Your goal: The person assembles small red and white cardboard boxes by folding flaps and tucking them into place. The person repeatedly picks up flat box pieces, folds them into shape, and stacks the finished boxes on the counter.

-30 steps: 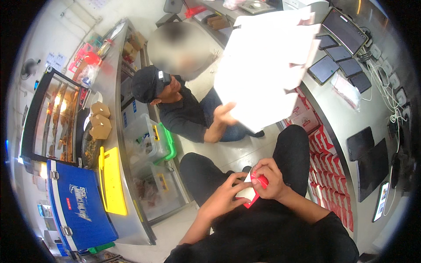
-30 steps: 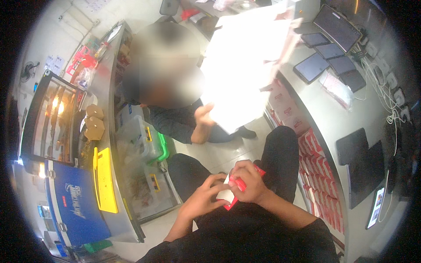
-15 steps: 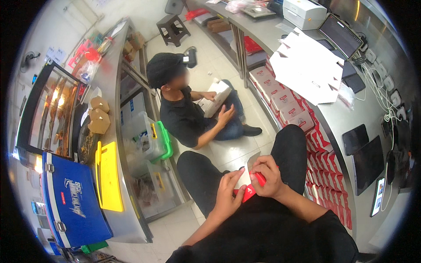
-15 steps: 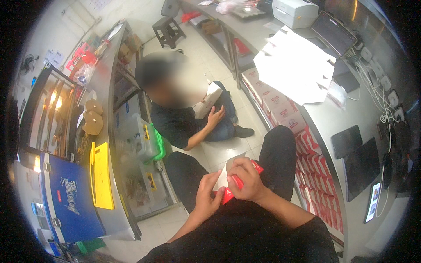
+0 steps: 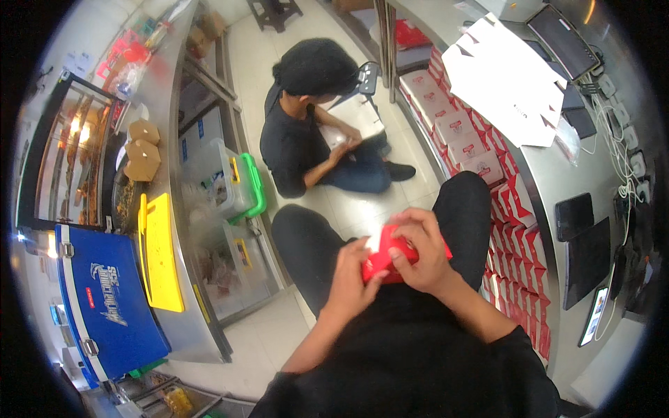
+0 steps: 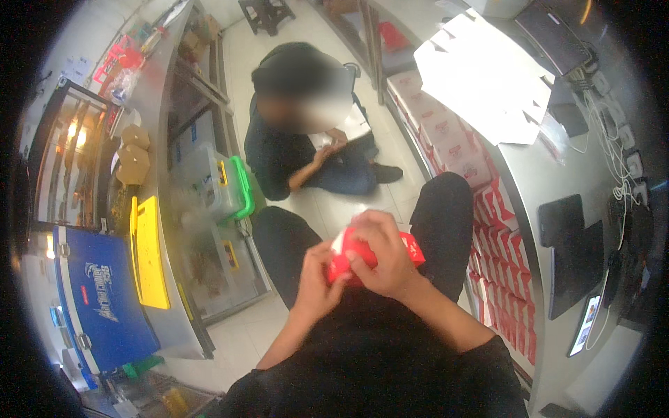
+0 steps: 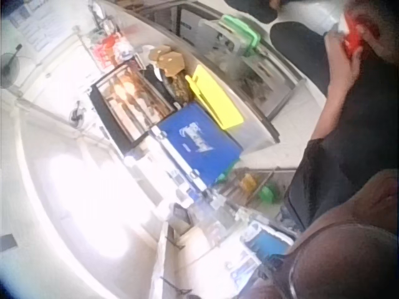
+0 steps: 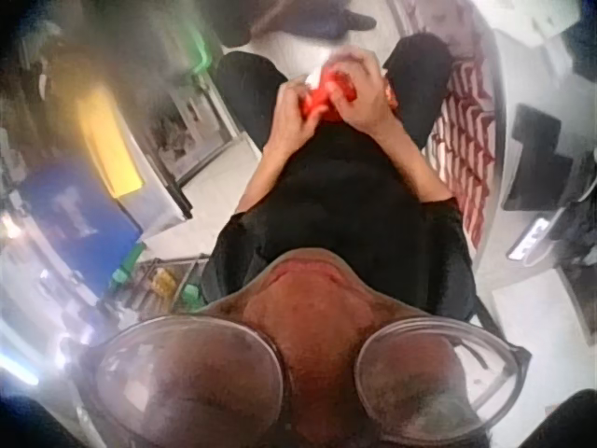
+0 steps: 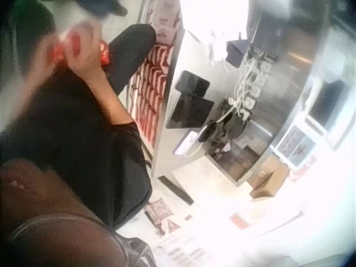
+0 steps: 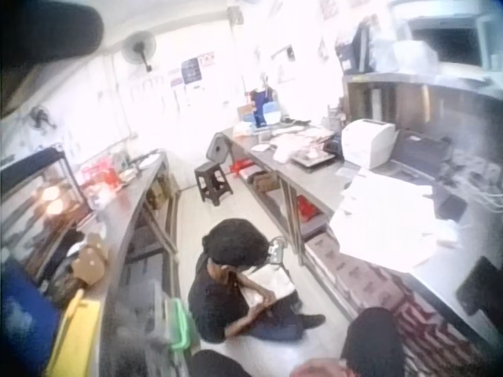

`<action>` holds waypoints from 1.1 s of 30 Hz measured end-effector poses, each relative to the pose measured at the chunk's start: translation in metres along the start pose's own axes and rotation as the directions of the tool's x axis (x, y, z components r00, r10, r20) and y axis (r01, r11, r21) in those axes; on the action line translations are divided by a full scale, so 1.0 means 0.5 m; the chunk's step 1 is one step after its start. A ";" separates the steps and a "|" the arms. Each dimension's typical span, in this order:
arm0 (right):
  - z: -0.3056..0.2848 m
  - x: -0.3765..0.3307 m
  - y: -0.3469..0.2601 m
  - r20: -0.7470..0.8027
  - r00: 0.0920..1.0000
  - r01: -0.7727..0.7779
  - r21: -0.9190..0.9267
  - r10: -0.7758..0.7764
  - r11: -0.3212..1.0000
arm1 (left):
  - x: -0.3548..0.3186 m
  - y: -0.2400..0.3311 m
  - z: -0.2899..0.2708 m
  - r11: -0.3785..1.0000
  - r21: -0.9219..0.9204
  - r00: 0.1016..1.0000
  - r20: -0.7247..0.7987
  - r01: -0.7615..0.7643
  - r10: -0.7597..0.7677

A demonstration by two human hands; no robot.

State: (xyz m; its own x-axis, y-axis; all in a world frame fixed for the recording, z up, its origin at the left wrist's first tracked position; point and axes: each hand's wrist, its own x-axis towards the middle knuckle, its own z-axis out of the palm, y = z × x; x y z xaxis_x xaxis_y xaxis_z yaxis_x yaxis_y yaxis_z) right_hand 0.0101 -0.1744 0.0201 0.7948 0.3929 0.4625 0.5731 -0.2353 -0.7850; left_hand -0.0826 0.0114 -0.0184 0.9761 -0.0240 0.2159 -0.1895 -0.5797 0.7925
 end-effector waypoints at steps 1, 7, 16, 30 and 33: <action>-0.021 0.007 -0.005 0.001 1.000 -0.003 -0.035 0.003 0.999 | -0.003 -0.008 -0.007 0.997 -0.050 0.995 -0.071 0.064 -0.067; -0.082 -0.006 0.067 -0.097 0.912 -0.375 0.193 0.398 0.907 | 0.000 -0.079 -0.058 0.605 -0.787 0.781 -0.300 0.122 -0.548; -0.009 0.002 0.021 0.366 0.906 -0.423 0.734 0.214 0.531 | -0.019 -0.108 0.008 -0.089 -0.993 0.709 0.117 0.076 -0.695; 0.058 -0.010 0.060 0.089 0.940 -0.329 0.489 0.328 0.808 | -0.004 -0.133 0.018 0.344 -0.932 0.641 -0.195 0.115 -0.742; 0.038 0.015 0.056 0.192 0.916 -0.402 0.433 0.353 0.807 | 0.005 -0.145 0.019 0.374 -0.923 0.645 -0.233 0.090 -0.728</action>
State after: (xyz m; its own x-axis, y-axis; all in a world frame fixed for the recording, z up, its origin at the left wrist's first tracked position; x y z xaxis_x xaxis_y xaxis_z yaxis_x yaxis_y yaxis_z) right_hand 0.0286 -0.1610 -0.0065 0.8918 0.4475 0.0672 0.0565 0.0371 -0.9977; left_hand -0.0655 0.0458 -0.0808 0.7427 0.5961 -0.3051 -0.0814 0.5326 0.8425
